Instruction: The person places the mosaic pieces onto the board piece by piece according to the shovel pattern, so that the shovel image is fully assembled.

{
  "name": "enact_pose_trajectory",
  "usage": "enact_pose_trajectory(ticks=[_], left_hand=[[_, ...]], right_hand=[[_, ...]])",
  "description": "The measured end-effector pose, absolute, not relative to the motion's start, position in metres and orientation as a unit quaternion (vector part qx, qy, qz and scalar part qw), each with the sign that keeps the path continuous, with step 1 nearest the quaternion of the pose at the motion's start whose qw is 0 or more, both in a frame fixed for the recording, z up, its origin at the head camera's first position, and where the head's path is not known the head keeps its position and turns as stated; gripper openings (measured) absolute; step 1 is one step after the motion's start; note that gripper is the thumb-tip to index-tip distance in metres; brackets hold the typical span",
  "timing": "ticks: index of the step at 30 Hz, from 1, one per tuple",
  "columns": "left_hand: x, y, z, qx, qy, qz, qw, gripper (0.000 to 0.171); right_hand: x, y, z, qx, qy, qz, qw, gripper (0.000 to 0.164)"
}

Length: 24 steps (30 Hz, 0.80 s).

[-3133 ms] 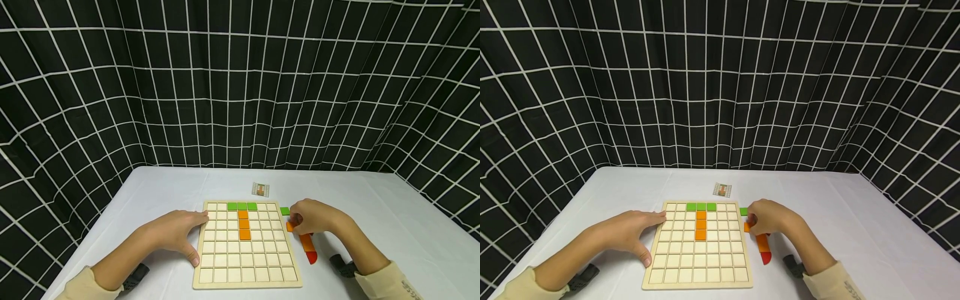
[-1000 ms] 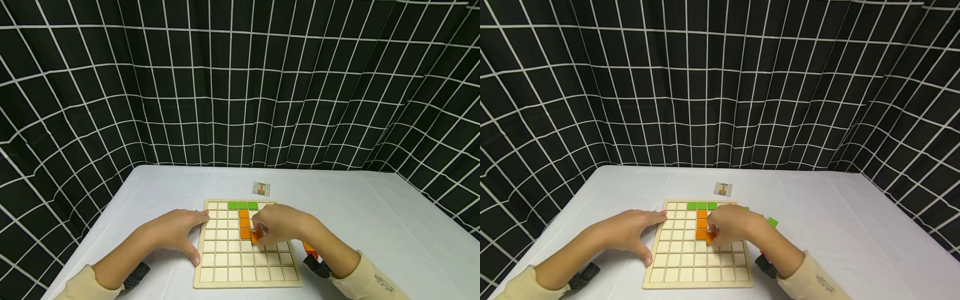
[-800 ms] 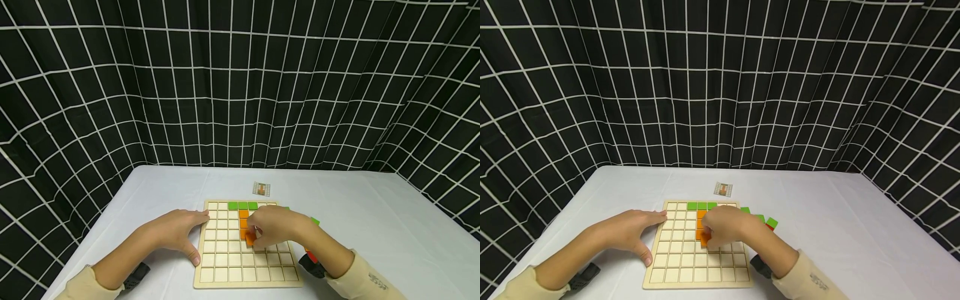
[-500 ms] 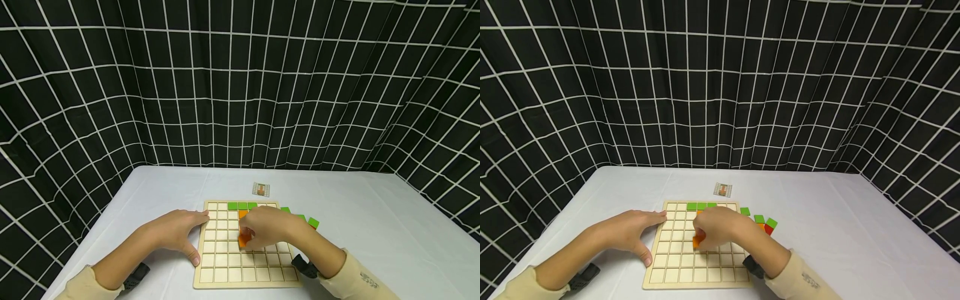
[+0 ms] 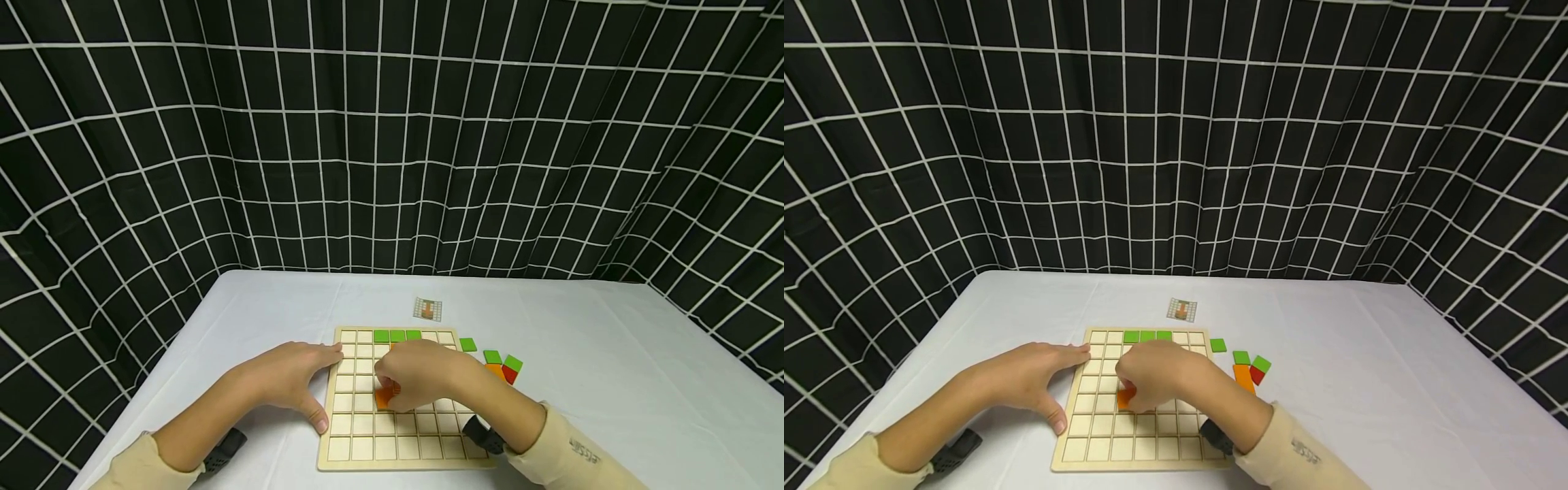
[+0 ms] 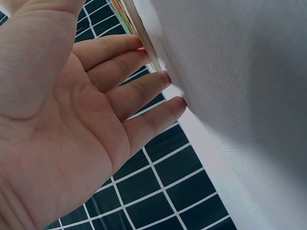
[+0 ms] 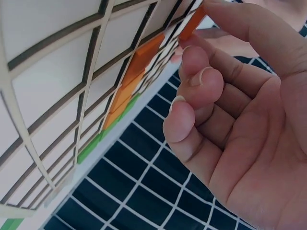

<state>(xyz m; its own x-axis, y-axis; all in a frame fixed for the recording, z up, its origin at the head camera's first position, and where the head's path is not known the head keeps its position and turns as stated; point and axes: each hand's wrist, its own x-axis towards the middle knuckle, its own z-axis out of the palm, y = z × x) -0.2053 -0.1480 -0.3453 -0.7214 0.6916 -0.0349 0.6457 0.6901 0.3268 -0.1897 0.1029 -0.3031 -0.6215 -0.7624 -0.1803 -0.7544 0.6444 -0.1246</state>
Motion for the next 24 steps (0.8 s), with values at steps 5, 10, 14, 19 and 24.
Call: enact_pose_trajectory(ticks=[5, 10, 14, 19, 24], left_hand=[[-0.2055, -0.1479, -0.3455, 0.364, 0.916, 0.147, 0.079, 0.114], [-0.2054, -0.1481, -0.3460, 0.364, 0.916, 0.147, 0.079, 0.115], [-0.2061, -0.1475, -0.3468, 0.368, 0.915, 0.147, 0.073, 0.114], [-0.2065, -0.1472, -0.3473, 0.370, 0.915, 0.147, 0.069, 0.113], [-0.2064, -0.1478, -0.3472, 0.369, 0.915, 0.149, 0.072, 0.113]], right_hand=[[-0.1886, 0.0975, -0.3068, -0.413, 0.904, -0.009, 0.114, 0.017], [-0.1868, 0.0952, -0.3092, -0.400, 0.910, 0.008, 0.112, 0.021], [-0.1858, 0.0955, -0.3094, -0.390, 0.914, 0.014, 0.111, 0.025], [-0.1852, 0.0970, -0.3101, -0.385, 0.916, 0.017, 0.109, 0.027], [-0.1845, 0.0965, -0.3112, -0.391, 0.915, 0.024, 0.095, 0.031]])
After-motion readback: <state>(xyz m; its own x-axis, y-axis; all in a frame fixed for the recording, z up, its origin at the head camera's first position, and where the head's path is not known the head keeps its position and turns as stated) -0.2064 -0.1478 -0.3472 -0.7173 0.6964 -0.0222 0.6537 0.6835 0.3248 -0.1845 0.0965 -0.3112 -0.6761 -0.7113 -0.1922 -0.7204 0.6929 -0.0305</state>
